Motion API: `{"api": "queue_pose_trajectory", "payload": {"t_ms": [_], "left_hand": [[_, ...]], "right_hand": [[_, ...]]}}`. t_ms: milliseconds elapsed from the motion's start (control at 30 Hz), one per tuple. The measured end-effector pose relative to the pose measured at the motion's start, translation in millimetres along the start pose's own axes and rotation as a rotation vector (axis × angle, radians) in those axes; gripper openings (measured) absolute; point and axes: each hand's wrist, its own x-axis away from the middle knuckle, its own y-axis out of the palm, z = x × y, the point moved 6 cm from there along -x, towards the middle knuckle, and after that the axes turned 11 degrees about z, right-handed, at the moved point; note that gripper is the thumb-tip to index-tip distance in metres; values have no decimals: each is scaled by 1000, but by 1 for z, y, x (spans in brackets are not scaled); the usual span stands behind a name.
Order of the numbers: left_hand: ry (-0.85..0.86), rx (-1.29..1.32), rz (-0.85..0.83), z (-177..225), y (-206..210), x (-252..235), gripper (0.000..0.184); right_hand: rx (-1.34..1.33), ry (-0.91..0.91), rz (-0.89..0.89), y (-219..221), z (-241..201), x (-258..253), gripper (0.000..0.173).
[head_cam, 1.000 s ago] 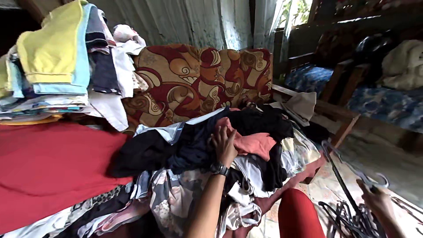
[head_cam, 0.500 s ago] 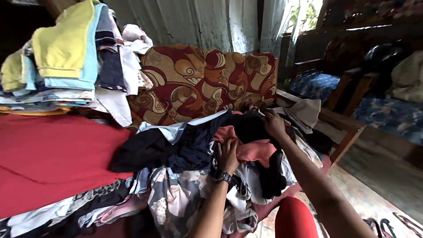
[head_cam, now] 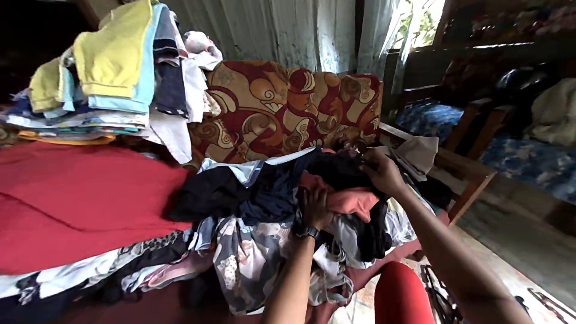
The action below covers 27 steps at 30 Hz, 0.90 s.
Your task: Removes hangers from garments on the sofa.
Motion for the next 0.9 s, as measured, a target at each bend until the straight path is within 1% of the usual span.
{"api": "queue_pose_trajectory", "payload": {"t_ms": [33,67,100,133,167,233,300,333,367,467,567,633,667,700,767,800,833,900], "left_hand": [[-35,81,-29,0,-5,1,60],[-80,213,-20,1,-12,3,53],[-146,422,61,2,-22,6,47],[-206,612,198,1,-32,8,42],[-231,710,343,3,-43,10,40],[-237,700,569,16,-69,16,51],[-215,560,699,30,-86,13,57],[-210,505,728,35,-93,10,54],[-200,466,744,37,-98,6,47],[-187,491,749,34,-113,0,38],[-146,557,819,27,-128,-1,25],[-163,600,828,19,-133,1,17],[-191,601,806,15,-133,1,15],[-226,580,766,13,-132,1,12],[-306,526,599,14,-125,2,13],[-316,510,502,17,-120,2,15],[-289,502,433,21,-115,3,17],[-149,499,406,31,-106,6,14]], "right_hand": [[10,-22,-18,-4,-7,8,35],[12,-40,-33,-7,-13,17,34],[-2,-62,-38,-11,-16,24,32],[-29,-99,-26,-13,-19,32,28],[-65,-146,0,-16,-22,38,26],[-119,-235,44,-17,-31,52,24],[-147,-305,65,-15,-41,63,23],[-162,-326,75,-15,-43,67,23],[-177,-335,89,-17,-43,70,23],[-230,-305,121,-30,-38,76,22],[-285,-236,123,-45,-21,78,20],[-390,-217,172,-59,-10,80,14],[-483,-212,194,-65,-6,80,9],[-605,-204,198,-70,-3,80,8],[-819,-194,168,-72,-8,79,18],[-879,-211,143,-69,-12,78,18],[-916,-234,106,-64,-18,78,17],[-984,-279,44,-55,-28,76,16]]}}
